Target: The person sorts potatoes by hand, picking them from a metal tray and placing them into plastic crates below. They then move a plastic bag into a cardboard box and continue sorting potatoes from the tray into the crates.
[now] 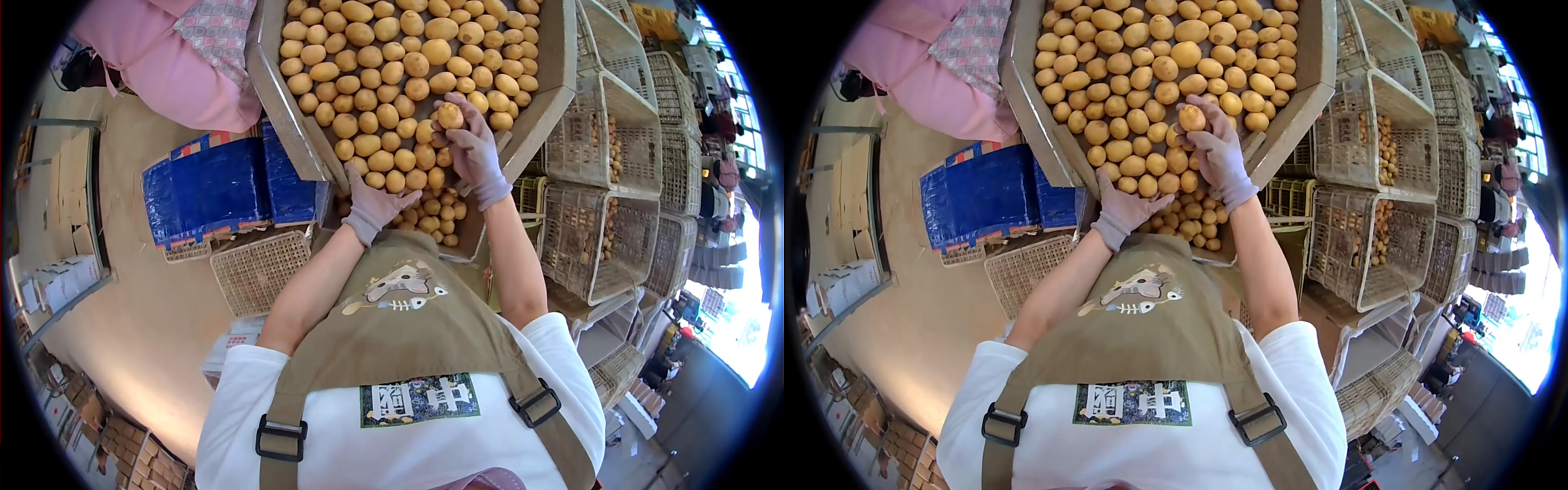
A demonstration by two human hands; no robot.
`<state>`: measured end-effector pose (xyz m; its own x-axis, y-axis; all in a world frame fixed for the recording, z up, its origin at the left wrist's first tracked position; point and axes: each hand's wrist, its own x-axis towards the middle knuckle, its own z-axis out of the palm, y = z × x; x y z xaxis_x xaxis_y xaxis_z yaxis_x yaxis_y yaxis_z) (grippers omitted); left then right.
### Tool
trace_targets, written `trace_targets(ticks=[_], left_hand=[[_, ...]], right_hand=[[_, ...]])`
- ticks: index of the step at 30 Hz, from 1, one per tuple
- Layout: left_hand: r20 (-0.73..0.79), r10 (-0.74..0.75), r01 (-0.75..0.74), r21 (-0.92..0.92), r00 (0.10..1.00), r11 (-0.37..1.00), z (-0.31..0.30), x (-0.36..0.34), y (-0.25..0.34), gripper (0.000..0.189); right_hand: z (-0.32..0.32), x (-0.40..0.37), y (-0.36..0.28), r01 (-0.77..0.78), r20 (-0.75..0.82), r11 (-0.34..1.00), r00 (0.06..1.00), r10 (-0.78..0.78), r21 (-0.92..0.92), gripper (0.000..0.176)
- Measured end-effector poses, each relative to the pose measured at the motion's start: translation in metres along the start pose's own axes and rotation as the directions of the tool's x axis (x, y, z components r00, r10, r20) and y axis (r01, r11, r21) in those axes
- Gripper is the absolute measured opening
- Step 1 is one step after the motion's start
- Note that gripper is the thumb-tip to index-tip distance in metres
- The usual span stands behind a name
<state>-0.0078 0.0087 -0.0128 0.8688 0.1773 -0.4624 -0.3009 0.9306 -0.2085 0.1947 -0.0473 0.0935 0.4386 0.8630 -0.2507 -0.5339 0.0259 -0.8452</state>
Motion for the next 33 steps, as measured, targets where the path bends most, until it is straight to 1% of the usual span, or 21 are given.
trace_targets(ticks=[4,8,9,10,11,12,13,14,15,16,18,19,20,21,22,23,26,28,30,31,33], left_hand=[[-0.040,0.006,-0.006,0.004,0.999,1.000,0.003,0.000,-0.001,0.108],[0.076,-0.001,0.000,0.019,0.997,1.000,-0.008,0.003,0.001,0.107],[0.107,0.002,-0.006,0.034,0.994,0.999,-0.012,0.004,0.001,0.106],[0.103,0.003,-0.006,0.032,0.995,0.999,-0.012,0.004,0.002,0.106],[0.098,0.003,-0.006,0.031,0.995,0.999,-0.013,0.004,0.002,0.106],[0.093,0.003,-0.006,0.030,0.996,1.000,-0.014,0.004,0.002,0.105],[0.062,0.008,-0.011,0.039,0.998,0.999,-0.007,0.002,0.002,0.105],[0.050,0.015,-0.018,0.042,0.999,0.999,-0.006,0.001,0.000,0.106],[0.038,0.022,-0.024,0.045,0.999,0.999,-0.006,0.001,-0.002,0.106],[0.043,0.026,-0.029,0.055,0.999,0.998,-0.007,0.001,-0.001,0.107],[0.027,0.044,-0.046,0.077,0.999,0.996,-0.003,0.003,-0.001,0.108],[0.004,0.057,-0.057,0.085,0.998,0.995,-0.001,0.002,-0.003,0.109],[-0.023,0.051,-0.049,0.073,0.998,0.996,-0.002,0.003,-0.003,0.110],[-0.050,0.044,-0.041,0.061,0.998,0.997,-0.003,0.004,-0.002,0.111],[-0.067,0.031,-0.029,0.025,0.997,0.999,-0.001,0.003,-0.001,0.110],[-0.086,0.020,-0.021,-0.013,0.996,1.000,0.004,0.001,-0.002,0.109],[-0.081,0.036,-0.037,-0.011,0.996,0.999,0.006,-0.002,-0.002,0.109],[-0.102,0.074,-0.070,0.039,0.992,0.997,0.007,-0.001,-0.004,0.111],[-0.060,0.084,-0.079,0.086,0.995,0.993,0.003,-0.001,-0.003,0.109],[-0.047,0.083,-0.079,0.091,0.995,0.993,0.001,-0.001,-0.003,0.108],[-0.033,0.069,-0.066,0.090,0.997,0.994,0.001,0.003,-0.003,0.108]], right_hand=[[0.005,-0.012,-0.009,-0.030,-0.052,0.997,0.998,0.026,-0.069,0.058],[0.015,-0.014,-0.023,-0.087,-0.078,0.995,0.993,0.083,-0.055,0.055],[0.022,-0.015,-0.026,-0.102,-0.169,0.951,0.984,0.054,-0.291,0.049],[0.023,-0.023,-0.034,-0.015,-0.099,0.752,0.993,-0.066,-0.659,0.048],[0.010,-0.025,-0.045,0.383,0.327,0.108,0.881,-0.341,-0.918,0.043],[-0.016,-0.022,-0.062,0.437,0.473,-0.185,0.776,-0.418,-0.880,0.040],[-0.053,-0.026,-0.066,0.021,-0.108,0.219,0.820,-0.562,-0.975,0.038],[-0.056,-0.021,-0.090,0.057,-0.315,0.431,0.598,-0.737,-0.900,0.034],[-0.055,-0.014,-0.110,0.162,-0.533,0.602,0.326,-0.781,-0.782,0.030],[-0.068,-0.009,-0.106,0.005,-0.487,0.514,0.311,-0.816,-0.858,0.028],[-0.033,0.001,-0.075,-0.127,-0.257,0.240,0.713,-0.652,-0.962,0.030],[-0.007,0.004,-0.054,-0.139,-0.161,0.081,0.862,-0.481,-0.987,0.032],[0.025,0.016,-0.040,-0.171,-0.147,-0.105,0.968,-0.202,-0.980,0.038],[0.025,0.035,-0.007,-0.179,-0.170,-0.284,0.984,-0.056,-0.942,0.046],[0.036,0.049,0.016,-0.230,-0.231,-0.355,0.972,-0.040,-0.906,0.058],[0.043,0.058,0.031,-0.217,-0.208,-0.420,0.976,-0.068,-0.881,0.054],[0.043,0.067,0.041,-0.305,-0.295,-0.162,0.952,-0.083,-0.938,0.055],[0.023,0.064,0.046,-0.215,-0.201,-0.085,0.969,-0.147,-0.973,0.054],[0.026,0.049,0.028,-0.124,-0.152,0.206,0.980,-0.125,-0.971,0.055],[0.001,0.050,0.047,0.005,-0.054,0.259,0.974,-0.220,-0.966,0.051],[0.001,0.034,0.042,-0.021,-0.142,0.674,0.982,-0.125,-0.739,0.046]])
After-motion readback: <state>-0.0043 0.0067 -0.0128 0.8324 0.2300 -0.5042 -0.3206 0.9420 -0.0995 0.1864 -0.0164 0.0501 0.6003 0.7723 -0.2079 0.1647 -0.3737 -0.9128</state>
